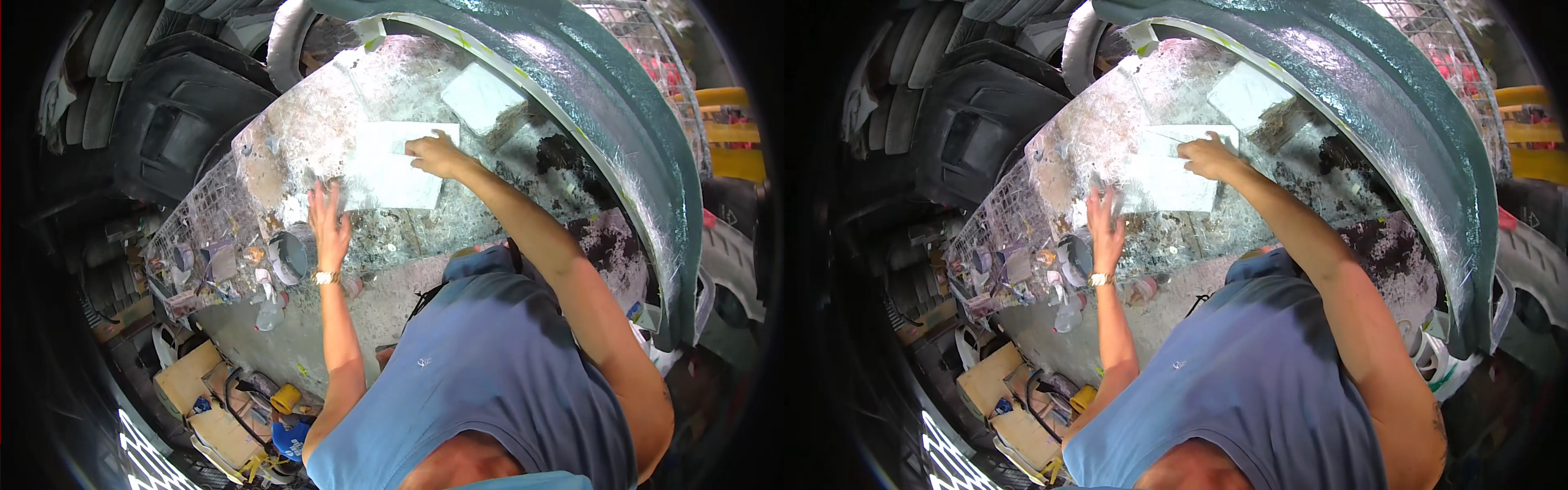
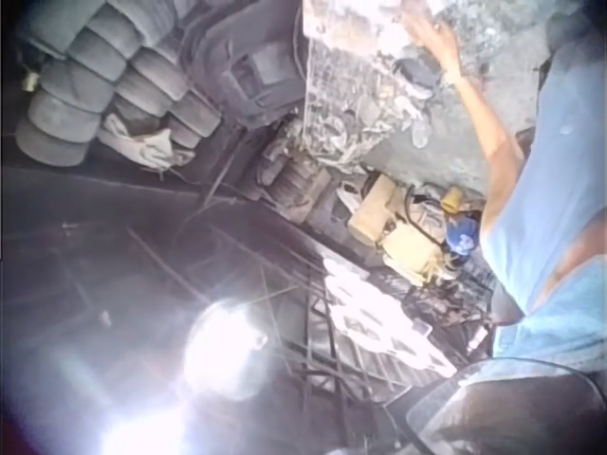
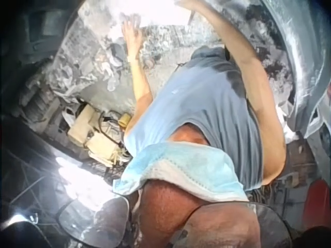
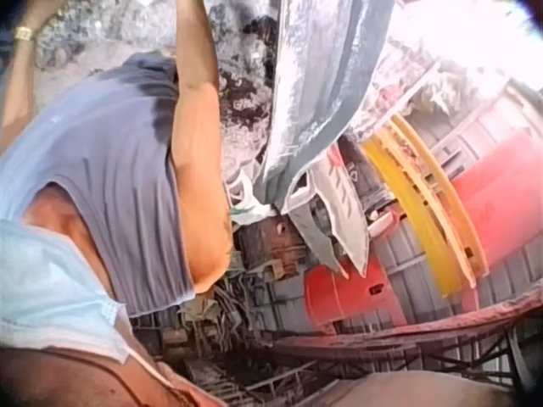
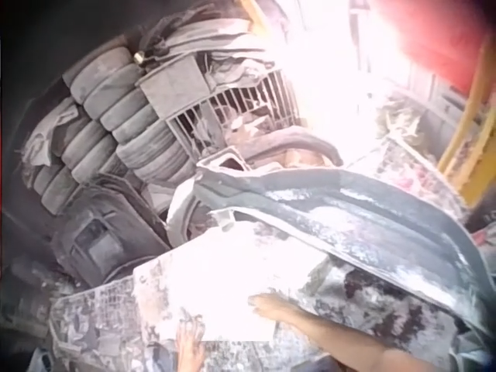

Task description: Apply fiberglass and resin to repair a vehicle bumper and mirror housing.

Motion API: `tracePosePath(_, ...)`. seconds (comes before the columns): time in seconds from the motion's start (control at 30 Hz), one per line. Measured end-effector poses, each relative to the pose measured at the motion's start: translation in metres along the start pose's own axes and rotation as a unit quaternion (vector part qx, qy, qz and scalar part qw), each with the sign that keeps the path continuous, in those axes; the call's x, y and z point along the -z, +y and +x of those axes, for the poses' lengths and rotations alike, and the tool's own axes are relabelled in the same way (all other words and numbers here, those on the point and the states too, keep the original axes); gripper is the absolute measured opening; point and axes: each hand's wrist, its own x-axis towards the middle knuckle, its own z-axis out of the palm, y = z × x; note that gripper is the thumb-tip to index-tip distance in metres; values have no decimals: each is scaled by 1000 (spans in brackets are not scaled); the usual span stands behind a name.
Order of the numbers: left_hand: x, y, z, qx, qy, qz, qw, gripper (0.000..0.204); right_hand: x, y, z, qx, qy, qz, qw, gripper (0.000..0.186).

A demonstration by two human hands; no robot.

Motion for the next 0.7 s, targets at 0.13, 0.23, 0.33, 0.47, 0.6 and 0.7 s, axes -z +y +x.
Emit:
tracePosePath(0.13,33,60,44,-28,-24,-111,993,61,-9,-28,-10,111,33,95,989,20)
tracePosePath(0.23,19,33,60,-121,-105,-13,987,36,0,-55,-17,155,0,132,979,23)
tracePosePath(0.33,32,16,75,-144,-241,-107,954,27,-20,-9,-20,200,83,11,976,29)
tracePosePath(0.47,40,2,70,-150,-243,-89,954,26,-22,-12,-19,234,48,-5,971,32)
tracePosePath(0.6,34,18,71,-91,-245,-144,954,33,-10,-25,-14,236,24,108,965,30)
tracePosePath(0.7,29,25,59,-9,-239,-144,960,34,-9,-27,-15,188,52,165,967,30)
